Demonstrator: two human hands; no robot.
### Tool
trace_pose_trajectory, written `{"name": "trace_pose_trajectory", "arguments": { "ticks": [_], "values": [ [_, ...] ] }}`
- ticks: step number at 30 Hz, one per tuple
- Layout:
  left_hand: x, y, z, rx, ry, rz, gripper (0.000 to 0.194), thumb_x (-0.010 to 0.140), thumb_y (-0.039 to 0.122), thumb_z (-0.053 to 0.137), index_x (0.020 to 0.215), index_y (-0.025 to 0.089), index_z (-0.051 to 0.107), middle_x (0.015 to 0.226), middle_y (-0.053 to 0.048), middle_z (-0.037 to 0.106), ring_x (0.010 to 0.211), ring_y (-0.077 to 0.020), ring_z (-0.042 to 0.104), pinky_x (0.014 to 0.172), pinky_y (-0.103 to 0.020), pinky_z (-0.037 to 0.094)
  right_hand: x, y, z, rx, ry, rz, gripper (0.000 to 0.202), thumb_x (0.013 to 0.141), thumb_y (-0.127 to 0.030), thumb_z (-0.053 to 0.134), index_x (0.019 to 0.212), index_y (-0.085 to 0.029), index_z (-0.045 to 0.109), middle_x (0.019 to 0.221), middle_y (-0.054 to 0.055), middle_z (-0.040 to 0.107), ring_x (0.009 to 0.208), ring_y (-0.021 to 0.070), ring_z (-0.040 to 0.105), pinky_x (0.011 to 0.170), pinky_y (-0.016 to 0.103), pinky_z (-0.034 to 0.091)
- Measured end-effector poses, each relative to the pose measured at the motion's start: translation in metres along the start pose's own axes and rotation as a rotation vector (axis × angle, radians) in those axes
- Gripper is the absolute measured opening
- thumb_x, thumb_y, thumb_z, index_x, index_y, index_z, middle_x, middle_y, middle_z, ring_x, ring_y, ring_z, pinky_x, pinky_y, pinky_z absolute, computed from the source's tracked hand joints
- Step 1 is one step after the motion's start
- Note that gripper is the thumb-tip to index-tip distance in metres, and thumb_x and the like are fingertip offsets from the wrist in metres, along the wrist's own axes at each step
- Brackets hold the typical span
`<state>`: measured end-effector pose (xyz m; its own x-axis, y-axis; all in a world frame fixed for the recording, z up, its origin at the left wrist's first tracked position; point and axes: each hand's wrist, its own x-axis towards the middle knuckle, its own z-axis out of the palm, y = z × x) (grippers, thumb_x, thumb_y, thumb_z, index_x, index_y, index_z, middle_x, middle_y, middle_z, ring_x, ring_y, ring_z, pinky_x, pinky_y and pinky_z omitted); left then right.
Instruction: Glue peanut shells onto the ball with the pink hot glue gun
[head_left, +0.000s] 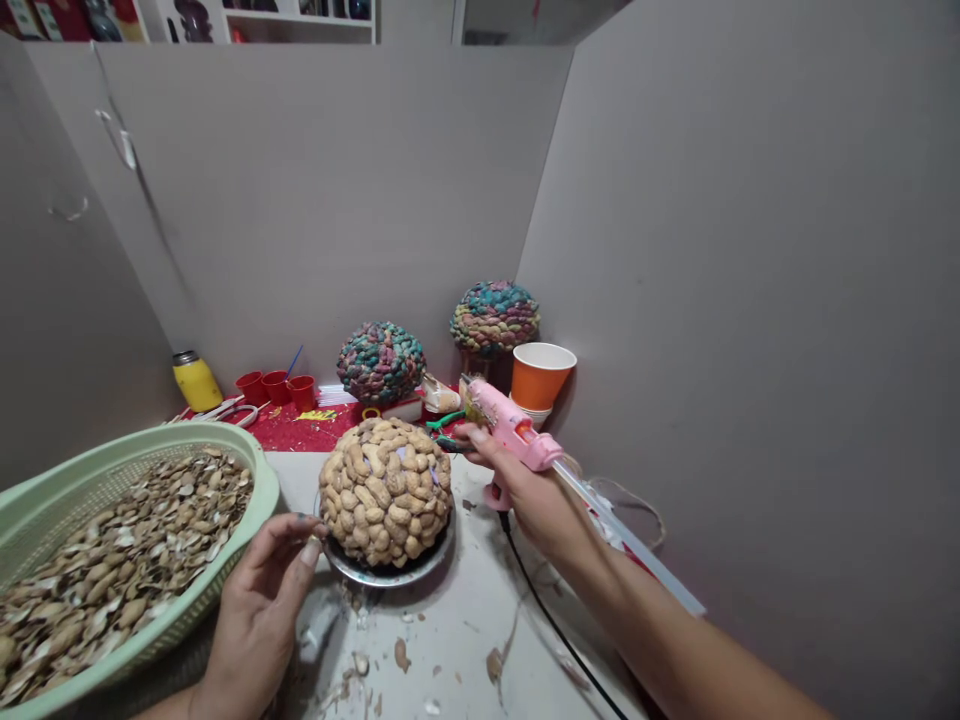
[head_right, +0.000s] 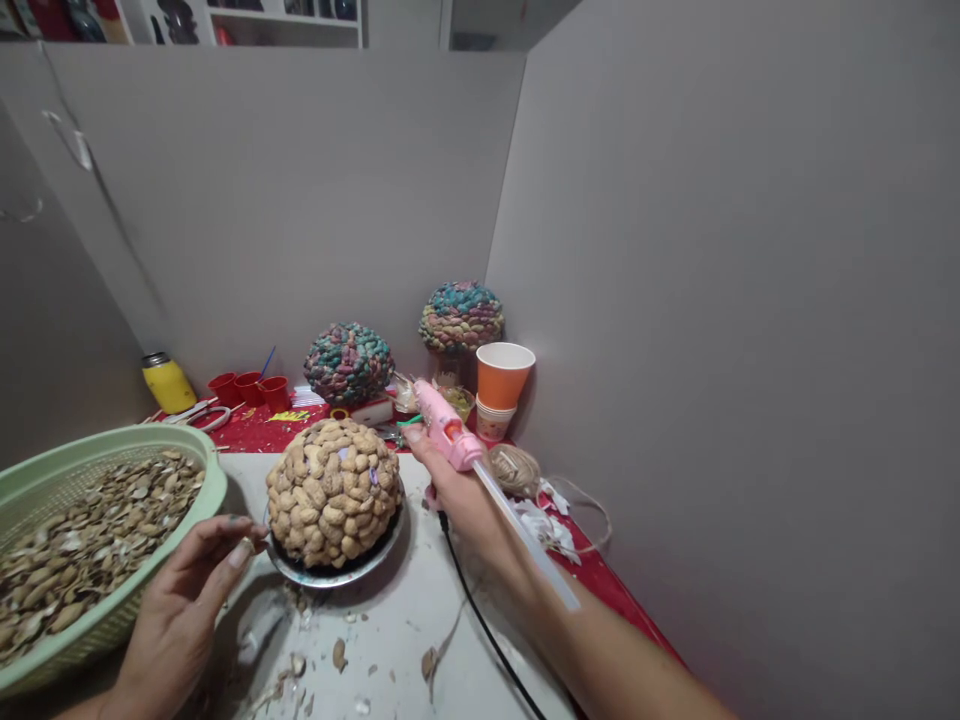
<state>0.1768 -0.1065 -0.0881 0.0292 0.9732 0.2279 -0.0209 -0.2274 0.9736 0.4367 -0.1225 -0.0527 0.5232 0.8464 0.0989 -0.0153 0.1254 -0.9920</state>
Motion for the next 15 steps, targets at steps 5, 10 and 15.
{"name": "trace_pose_trajectory", "arguments": {
  "ticks": [5, 10, 15],
  "values": [
    [0.001, -0.010, -0.002, -0.031, -0.060, -0.007, 0.022, 0.079, 0.039, 0.073, 0.093, 0.022, 0.066, 0.084, 0.000, 0.070, 0.079, -0.0171, 0.069, 0.075, -0.024, 0.058, 0.018, 0.018, 0.000, 0.039, -0.047, 0.082, 0.040, 0.070, -0.053, 0.076, 0.091, -0.019, 0.075, 0.089, 0.010, 0.073, 0.079, 0.0244, 0.064, 0.047, 0.025, 0.040],
    [0.002, -0.013, -0.003, -0.040, -0.085, -0.016, 0.017, 0.084, 0.034, 0.068, 0.095, 0.021, 0.065, 0.086, 0.000, 0.066, 0.079, -0.0160, 0.065, 0.075, -0.025, 0.055, 0.013, 0.020, 0.006, 0.053, -0.111, 0.151, 0.046, 0.067, -0.056, 0.076, 0.098, -0.023, 0.075, 0.115, 0.009, 0.069, 0.092, 0.0254, 0.063, 0.044, 0.021, 0.037],
    [0.003, -0.011, -0.003, -0.043, -0.109, -0.021, 0.014, 0.084, 0.032, 0.065, 0.090, 0.019, 0.065, 0.079, 0.000, 0.064, 0.074, -0.0155, 0.061, 0.071, -0.024, 0.052, 0.007, 0.020, 0.012, 0.051, -0.149, 0.207, 0.055, 0.061, -0.057, 0.079, 0.100, -0.019, 0.074, 0.114, 0.011, 0.069, 0.086, 0.0238, 0.063, 0.042, 0.019, 0.035]
  ]
}}
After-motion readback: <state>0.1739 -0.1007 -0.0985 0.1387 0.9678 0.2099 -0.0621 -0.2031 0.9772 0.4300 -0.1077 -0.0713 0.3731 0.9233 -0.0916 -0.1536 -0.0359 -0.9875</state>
